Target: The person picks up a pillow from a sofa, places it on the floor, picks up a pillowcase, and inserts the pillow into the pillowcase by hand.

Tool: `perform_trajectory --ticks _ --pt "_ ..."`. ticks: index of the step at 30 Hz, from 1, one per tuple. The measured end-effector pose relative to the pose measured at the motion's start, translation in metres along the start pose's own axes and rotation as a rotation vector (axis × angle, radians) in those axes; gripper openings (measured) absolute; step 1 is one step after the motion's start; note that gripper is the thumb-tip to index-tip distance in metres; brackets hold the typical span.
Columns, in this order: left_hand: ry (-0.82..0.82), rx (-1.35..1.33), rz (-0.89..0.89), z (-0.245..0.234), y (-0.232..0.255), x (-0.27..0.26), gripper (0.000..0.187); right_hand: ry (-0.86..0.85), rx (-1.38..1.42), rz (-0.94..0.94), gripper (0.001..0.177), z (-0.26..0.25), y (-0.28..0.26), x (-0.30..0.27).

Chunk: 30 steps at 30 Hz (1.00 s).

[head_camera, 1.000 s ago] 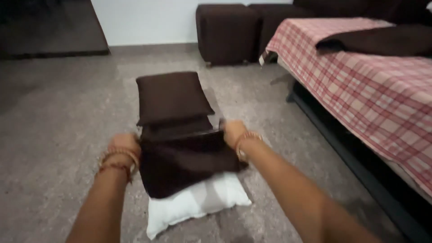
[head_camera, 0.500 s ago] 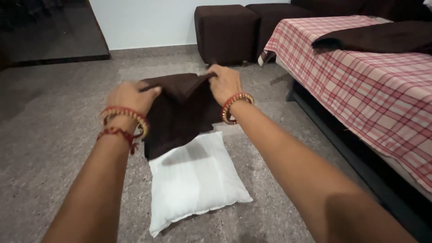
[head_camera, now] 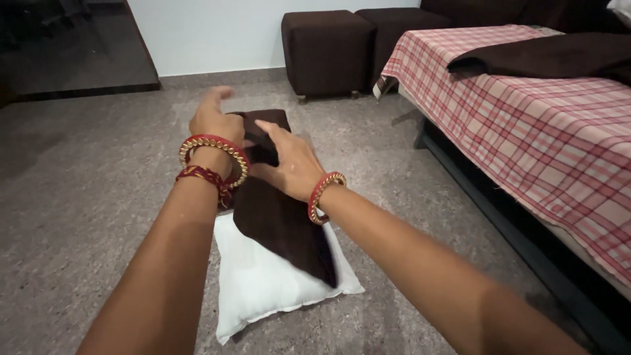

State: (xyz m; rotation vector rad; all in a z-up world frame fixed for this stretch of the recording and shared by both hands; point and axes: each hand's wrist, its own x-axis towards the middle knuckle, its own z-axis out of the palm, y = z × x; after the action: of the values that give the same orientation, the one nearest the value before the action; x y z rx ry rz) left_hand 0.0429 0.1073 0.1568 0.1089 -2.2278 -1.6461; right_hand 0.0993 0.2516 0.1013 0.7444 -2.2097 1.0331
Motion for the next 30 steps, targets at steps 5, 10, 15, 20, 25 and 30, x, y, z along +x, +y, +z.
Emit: perform_trajectory --ticks 5,10,15,20,25,30 --pt "-0.032 -0.065 -0.070 -0.017 0.024 -0.011 0.039 -0.145 -0.226 0.262 0.042 -0.010 0.015 -0.009" --pt "0.055 -0.026 0.026 -0.032 0.011 0.004 0.025 -0.211 -0.304 0.399 0.028 -0.035 0.045 -0.021" --pt "0.005 0.447 0.146 -0.051 0.003 -0.003 0.048 -0.187 -0.470 0.485 0.023 -0.060 0.054 -0.019" --pt "0.044 0.652 0.065 -0.068 0.001 -0.019 0.039 -0.101 -0.518 0.361 0.026 -0.063 0.056 -0.013" --pt "0.079 0.741 0.012 -0.080 -0.024 -0.014 0.040 -0.170 -0.560 0.232 0.028 -0.061 0.069 -0.021" --pt "0.082 0.710 0.019 -0.089 -0.065 -0.011 0.028 -0.227 -0.643 0.370 0.021 -0.059 0.072 -0.028"
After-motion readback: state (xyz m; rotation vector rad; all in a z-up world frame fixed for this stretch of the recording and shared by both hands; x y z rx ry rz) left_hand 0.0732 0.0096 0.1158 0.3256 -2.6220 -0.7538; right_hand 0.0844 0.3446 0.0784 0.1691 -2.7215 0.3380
